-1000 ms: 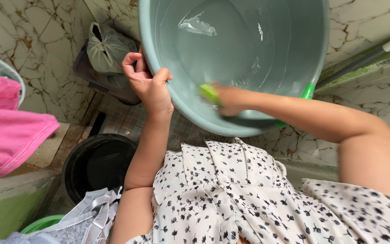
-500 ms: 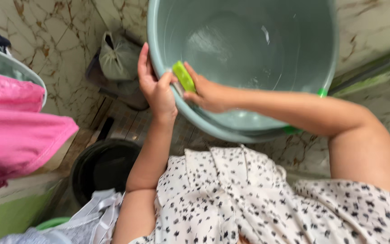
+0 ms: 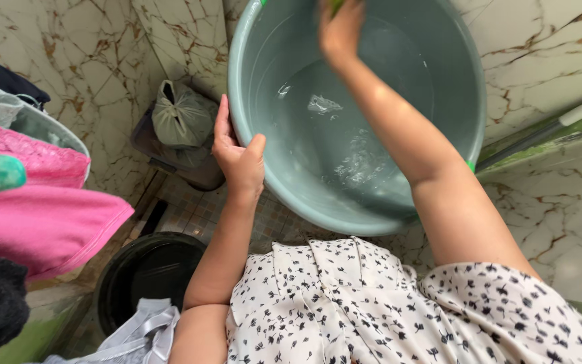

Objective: The person holds a light blue plastic basin with green handles and scrubs its interior and exterior surfaces with a green-handled brush. The person repeatedly dips the brush into water inside the basin and scrubs the sides and bottom, then tilts the basin to rinse and continue scrubbing.

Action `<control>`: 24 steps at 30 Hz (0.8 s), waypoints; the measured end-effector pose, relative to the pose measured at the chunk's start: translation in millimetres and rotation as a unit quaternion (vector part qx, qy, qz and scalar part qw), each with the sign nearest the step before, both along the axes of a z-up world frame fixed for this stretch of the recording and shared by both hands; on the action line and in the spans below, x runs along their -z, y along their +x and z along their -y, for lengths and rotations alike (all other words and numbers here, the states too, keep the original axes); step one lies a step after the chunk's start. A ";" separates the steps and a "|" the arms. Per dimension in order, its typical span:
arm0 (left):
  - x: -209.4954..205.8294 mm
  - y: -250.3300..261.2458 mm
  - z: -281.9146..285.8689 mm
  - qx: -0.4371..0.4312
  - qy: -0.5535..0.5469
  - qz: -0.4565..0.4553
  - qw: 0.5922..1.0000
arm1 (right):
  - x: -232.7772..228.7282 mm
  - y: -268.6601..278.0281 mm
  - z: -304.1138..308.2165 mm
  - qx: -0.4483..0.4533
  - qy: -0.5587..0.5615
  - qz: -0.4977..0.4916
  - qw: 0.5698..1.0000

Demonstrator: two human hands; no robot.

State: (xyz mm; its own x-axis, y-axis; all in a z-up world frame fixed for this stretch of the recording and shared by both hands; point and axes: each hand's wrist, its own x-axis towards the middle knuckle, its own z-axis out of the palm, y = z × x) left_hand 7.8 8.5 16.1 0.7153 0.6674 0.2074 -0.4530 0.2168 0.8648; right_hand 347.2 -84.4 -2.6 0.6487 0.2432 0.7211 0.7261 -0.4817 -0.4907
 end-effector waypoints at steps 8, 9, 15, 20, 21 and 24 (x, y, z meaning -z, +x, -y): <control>-1.9 0.0 11.8 0.005 0.014 0.021 1.000 | 70.6 -140.3 4.8 -0.237 -0.176 -0.025 0.955; -2.2 -1.0 15.3 0.010 0.022 0.038 0.999 | 70.3 -122.7 14.3 -0.182 -0.252 -0.017 0.950; 8.0 -5.1 26.6 0.012 0.040 0.075 0.996 | 99.4 -1.4 95.7 0.073 -0.366 0.096 0.923; 11.3 -4.7 22.0 0.021 -0.012 0.099 0.995 | 106.1 -27.1 198.0 0.167 -0.459 -0.222 0.844; 12.2 -4.2 22.1 0.021 -0.014 0.106 0.994 | 99.7 -45.7 214.9 0.157 -0.498 -0.240 0.818; 18.8 -2.7 22.9 0.026 -0.023 0.123 0.992 | 76.0 -119.7 231.4 0.132 -0.631 -0.335 0.687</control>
